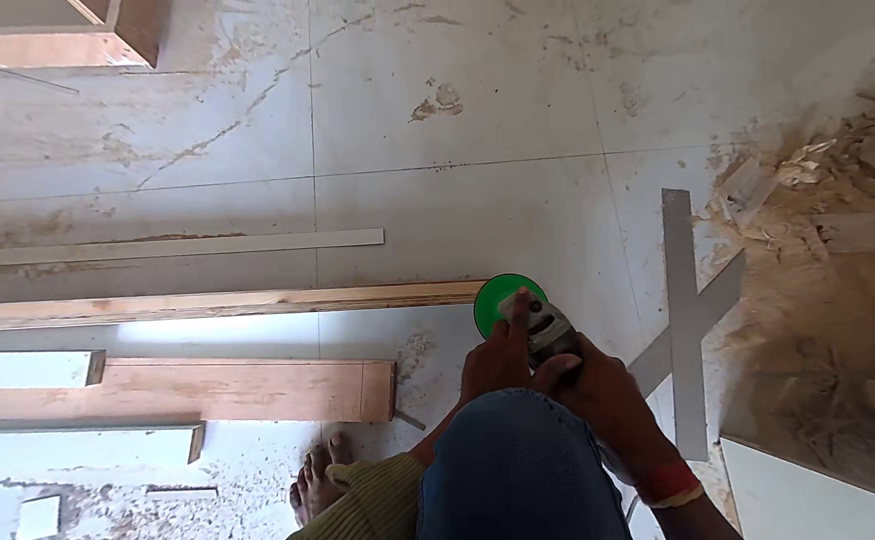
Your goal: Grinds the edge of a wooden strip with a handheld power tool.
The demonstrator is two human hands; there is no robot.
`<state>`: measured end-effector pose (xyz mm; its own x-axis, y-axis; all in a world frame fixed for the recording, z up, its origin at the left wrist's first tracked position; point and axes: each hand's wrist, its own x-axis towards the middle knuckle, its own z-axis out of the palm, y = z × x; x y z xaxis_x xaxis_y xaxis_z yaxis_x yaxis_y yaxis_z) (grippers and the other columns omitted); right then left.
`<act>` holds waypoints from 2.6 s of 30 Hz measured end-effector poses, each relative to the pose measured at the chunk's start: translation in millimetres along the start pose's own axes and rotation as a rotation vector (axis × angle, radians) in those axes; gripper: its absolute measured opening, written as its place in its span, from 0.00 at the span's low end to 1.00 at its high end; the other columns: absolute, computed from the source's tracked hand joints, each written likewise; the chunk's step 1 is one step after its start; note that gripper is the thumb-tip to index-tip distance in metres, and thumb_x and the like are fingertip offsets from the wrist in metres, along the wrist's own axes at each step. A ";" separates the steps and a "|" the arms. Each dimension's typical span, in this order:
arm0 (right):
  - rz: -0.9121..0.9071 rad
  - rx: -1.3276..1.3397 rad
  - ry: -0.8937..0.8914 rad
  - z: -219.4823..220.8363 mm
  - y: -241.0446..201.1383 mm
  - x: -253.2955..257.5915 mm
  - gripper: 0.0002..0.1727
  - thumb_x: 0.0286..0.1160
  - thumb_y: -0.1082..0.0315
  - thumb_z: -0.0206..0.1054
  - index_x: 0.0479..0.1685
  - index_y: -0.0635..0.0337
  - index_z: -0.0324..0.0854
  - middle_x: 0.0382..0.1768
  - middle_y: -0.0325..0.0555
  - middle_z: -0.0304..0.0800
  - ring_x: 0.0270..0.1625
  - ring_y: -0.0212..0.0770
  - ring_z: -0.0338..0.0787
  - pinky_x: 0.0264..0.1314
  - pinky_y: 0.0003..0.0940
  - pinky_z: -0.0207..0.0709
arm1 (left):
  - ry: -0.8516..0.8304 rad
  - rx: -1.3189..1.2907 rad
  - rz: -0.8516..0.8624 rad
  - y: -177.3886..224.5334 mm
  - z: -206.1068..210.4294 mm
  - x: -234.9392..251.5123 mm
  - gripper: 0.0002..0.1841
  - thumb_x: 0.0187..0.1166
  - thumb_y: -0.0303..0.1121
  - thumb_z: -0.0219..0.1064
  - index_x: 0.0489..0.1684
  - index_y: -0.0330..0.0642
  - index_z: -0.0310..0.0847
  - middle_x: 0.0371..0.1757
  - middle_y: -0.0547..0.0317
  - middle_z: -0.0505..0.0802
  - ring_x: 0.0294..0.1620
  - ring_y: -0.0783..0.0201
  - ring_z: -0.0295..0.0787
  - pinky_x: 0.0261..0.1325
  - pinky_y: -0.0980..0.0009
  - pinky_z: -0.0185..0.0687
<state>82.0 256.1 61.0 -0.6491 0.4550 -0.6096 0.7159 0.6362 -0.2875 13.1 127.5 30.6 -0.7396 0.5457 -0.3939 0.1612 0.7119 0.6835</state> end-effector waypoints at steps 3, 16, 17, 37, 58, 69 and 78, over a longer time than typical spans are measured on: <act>0.014 0.018 0.087 -4.0 19.8 -6.3 0.31 0.53 0.57 0.84 0.61 0.54 0.82 0.32 0.48 0.91 0.38 0.53 0.93 0.39 0.60 0.82 | -0.103 0.053 0.087 5.2 -3.1 5.5 0.52 0.74 0.70 0.65 0.98 0.59 0.44 0.62 0.48 0.89 0.48 0.51 0.92 0.50 0.52 0.88; 0.193 0.213 0.214 10.7 75.9 -40.1 0.38 0.37 0.53 0.81 0.59 0.55 0.83 0.34 0.45 0.91 0.38 0.48 0.91 0.38 0.57 0.81 | 0.115 0.714 0.227 -101.8 11.1 24.3 0.56 0.69 0.51 0.78 0.97 0.42 0.44 0.98 0.51 0.48 0.98 0.49 0.38 0.94 0.49 0.40; 0.187 0.212 0.211 10.6 72.4 -38.7 0.38 0.37 0.53 0.81 0.59 0.55 0.83 0.34 0.45 0.91 0.38 0.48 0.91 0.38 0.57 0.81 | 0.093 0.720 0.216 -100.9 7.9 24.4 0.55 0.71 0.50 0.77 0.97 0.43 0.44 0.98 0.53 0.47 0.98 0.50 0.38 0.93 0.49 0.40; -0.367 -0.150 -0.262 74.9 -187.4 -6.0 0.27 0.63 0.53 0.75 0.62 0.53 0.79 0.38 0.49 0.91 0.44 0.54 0.94 0.43 0.56 0.84 | 0.510 0.024 -0.258 -149.9 -109.0 -67.4 0.56 0.69 0.71 0.67 0.96 0.48 0.50 0.55 0.43 0.93 0.43 0.47 0.93 0.45 0.41 0.88; -0.117 -0.166 -0.290 30.9 -126.8 14.6 0.32 0.58 0.57 0.81 0.67 0.51 0.77 0.41 0.50 0.92 0.47 0.54 0.93 0.46 0.56 0.83 | 0.294 0.002 -0.249 -84.8 -63.7 -21.0 0.57 0.72 0.73 0.62 0.96 0.43 0.45 0.52 0.42 0.91 0.42 0.44 0.93 0.44 0.42 0.88; -0.027 -0.116 -0.177 -3.2 -56.9 20.9 0.30 0.60 0.55 0.82 0.64 0.54 0.80 0.39 0.52 0.92 0.46 0.55 0.93 0.46 0.57 0.83 | 0.180 0.009 -0.156 -23.4 -22.0 4.6 0.57 0.73 0.70 0.65 0.96 0.43 0.44 0.55 0.41 0.90 0.39 0.45 0.92 0.41 0.46 0.87; -0.037 -0.033 0.015 -10.9 15.8 16.4 0.34 0.51 0.55 0.86 0.63 0.54 0.82 0.36 0.51 0.93 0.42 0.55 0.94 0.43 0.61 0.83 | -0.064 0.031 -0.123 24.2 4.5 18.2 0.58 0.72 0.73 0.63 0.98 0.50 0.37 0.62 0.43 0.88 0.46 0.48 0.93 0.47 0.49 0.89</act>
<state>79.9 280.4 54.5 -0.6791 0.4399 -0.5877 0.6827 0.6727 -0.2853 6.5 156.6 37.2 -0.7118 0.4797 -0.5131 0.0923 0.7880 0.6087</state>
